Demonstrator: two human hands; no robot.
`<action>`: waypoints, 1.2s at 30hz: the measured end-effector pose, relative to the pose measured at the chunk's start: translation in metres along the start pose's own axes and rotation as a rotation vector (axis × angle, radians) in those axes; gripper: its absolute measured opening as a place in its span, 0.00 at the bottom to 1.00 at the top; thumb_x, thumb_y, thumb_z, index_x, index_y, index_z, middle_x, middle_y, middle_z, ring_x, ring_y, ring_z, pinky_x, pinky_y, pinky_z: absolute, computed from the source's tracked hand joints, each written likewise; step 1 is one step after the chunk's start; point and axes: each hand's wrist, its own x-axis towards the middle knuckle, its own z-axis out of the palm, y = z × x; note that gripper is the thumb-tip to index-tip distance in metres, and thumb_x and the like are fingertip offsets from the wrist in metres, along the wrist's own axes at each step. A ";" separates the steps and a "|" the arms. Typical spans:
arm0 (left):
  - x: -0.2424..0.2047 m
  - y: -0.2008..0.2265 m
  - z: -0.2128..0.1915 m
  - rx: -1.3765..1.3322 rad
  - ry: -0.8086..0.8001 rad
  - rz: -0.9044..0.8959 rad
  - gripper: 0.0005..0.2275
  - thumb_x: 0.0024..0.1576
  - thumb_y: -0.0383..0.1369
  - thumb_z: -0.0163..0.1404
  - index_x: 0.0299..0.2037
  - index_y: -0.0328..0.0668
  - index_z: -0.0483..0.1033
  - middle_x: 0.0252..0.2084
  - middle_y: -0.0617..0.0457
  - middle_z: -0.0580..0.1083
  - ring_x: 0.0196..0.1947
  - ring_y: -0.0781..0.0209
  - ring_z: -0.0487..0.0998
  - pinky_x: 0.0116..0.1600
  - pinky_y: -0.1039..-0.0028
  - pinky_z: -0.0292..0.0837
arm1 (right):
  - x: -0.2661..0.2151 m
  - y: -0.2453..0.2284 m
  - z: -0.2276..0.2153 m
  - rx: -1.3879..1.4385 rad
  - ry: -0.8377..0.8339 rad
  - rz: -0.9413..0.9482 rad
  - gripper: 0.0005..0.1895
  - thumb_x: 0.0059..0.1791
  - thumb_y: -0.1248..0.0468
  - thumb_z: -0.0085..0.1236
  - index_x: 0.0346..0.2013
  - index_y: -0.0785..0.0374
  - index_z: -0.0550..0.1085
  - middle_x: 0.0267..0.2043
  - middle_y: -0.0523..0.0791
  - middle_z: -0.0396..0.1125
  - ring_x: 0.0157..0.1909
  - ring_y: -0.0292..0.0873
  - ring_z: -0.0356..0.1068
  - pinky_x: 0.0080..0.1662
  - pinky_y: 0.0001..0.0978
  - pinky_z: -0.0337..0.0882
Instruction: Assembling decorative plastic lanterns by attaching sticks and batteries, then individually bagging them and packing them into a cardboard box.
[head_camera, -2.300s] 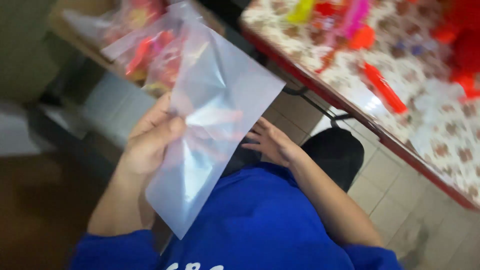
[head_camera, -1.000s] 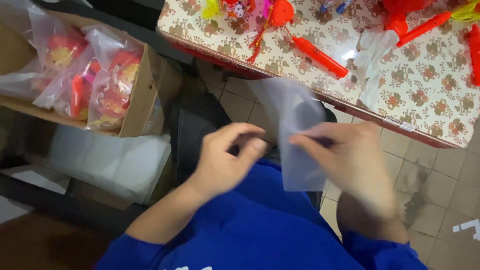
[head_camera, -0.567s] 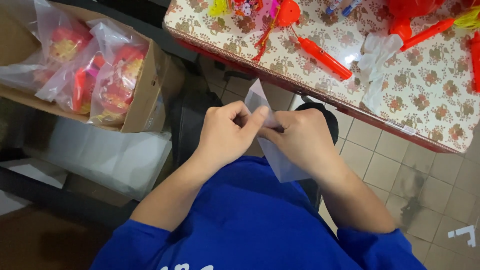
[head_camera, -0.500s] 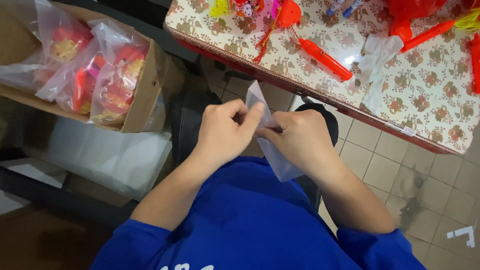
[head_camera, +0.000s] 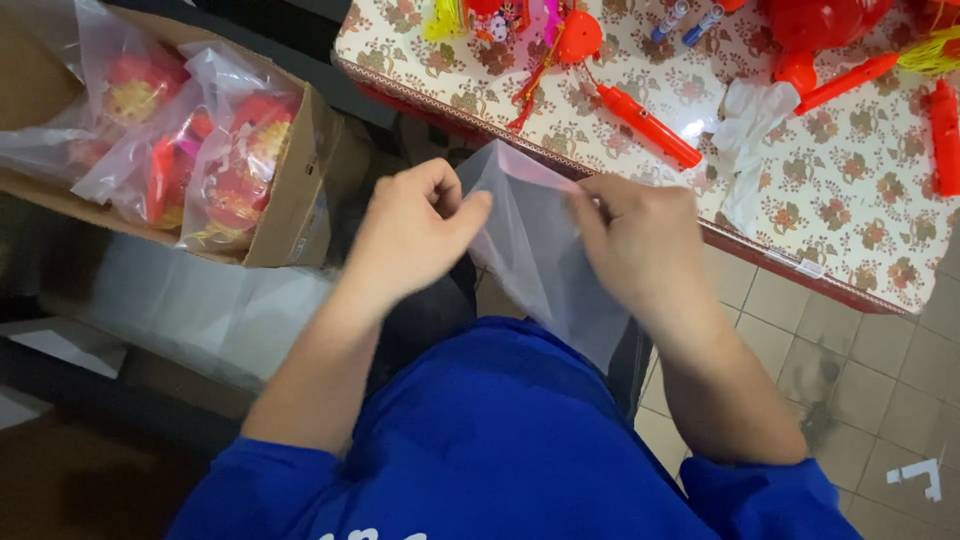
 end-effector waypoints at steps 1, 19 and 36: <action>-0.005 0.006 0.004 -0.021 0.006 -0.056 0.10 0.53 0.36 0.57 0.31 0.40 0.70 0.20 0.44 0.76 0.23 0.49 0.78 0.30 0.65 0.69 | -0.001 -0.002 0.004 0.005 0.036 -0.037 0.07 0.55 0.59 0.61 0.37 0.56 0.83 0.19 0.42 0.72 0.25 0.46 0.75 0.29 0.34 0.73; -0.073 0.073 -0.068 -0.109 0.204 0.232 0.16 0.56 0.20 0.51 0.54 0.39 0.66 0.21 0.58 0.66 0.21 0.70 0.66 0.31 0.81 0.65 | 0.006 -0.045 -0.030 0.397 0.071 -0.068 0.14 0.55 0.61 0.55 0.26 0.58 0.78 0.17 0.36 0.64 0.19 0.27 0.57 0.25 0.22 0.55; -0.047 0.092 -0.042 0.385 -0.153 0.292 0.09 0.56 0.24 0.43 0.43 0.41 0.74 0.21 0.47 0.77 0.19 0.48 0.82 0.26 0.55 0.76 | 0.025 -0.021 0.003 0.320 -0.507 -0.182 0.14 0.51 0.58 0.54 0.23 0.56 0.77 0.18 0.39 0.68 0.25 0.28 0.62 0.32 0.35 0.61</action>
